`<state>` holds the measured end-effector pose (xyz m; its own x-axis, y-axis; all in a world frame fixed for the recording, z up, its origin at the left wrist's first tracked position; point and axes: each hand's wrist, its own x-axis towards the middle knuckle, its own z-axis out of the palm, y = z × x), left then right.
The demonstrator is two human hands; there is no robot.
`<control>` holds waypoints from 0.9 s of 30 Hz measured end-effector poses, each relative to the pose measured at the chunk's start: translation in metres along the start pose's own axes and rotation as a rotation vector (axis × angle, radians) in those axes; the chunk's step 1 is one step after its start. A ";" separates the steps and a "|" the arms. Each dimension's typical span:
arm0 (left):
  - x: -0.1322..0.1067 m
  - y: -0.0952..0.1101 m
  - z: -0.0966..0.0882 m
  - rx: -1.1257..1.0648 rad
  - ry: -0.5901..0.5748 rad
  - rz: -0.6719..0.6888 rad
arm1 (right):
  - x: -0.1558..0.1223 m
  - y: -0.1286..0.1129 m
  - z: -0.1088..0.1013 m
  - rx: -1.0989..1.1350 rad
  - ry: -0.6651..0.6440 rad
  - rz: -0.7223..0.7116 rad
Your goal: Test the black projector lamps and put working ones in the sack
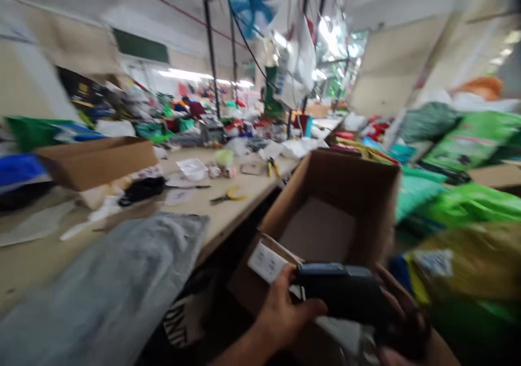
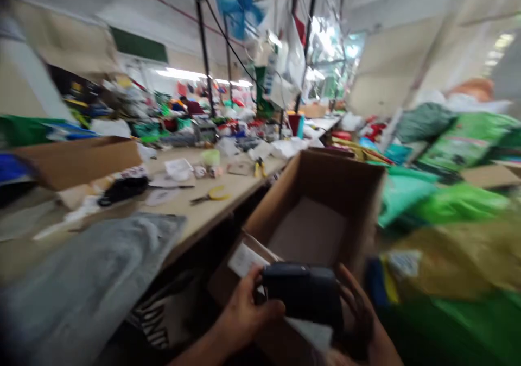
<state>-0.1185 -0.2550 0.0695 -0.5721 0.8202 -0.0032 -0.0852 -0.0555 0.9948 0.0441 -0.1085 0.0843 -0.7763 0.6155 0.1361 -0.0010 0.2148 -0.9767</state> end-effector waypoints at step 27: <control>0.017 -0.013 0.027 0.235 -0.159 -0.109 | -0.079 0.064 -0.053 -0.589 0.032 0.136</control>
<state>-0.1049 -0.2246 0.0597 -0.4331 0.8941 -0.1138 0.0623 0.1556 0.9859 0.1387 -0.1037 0.0200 -0.7255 0.6875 0.0308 0.4530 0.5108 -0.7307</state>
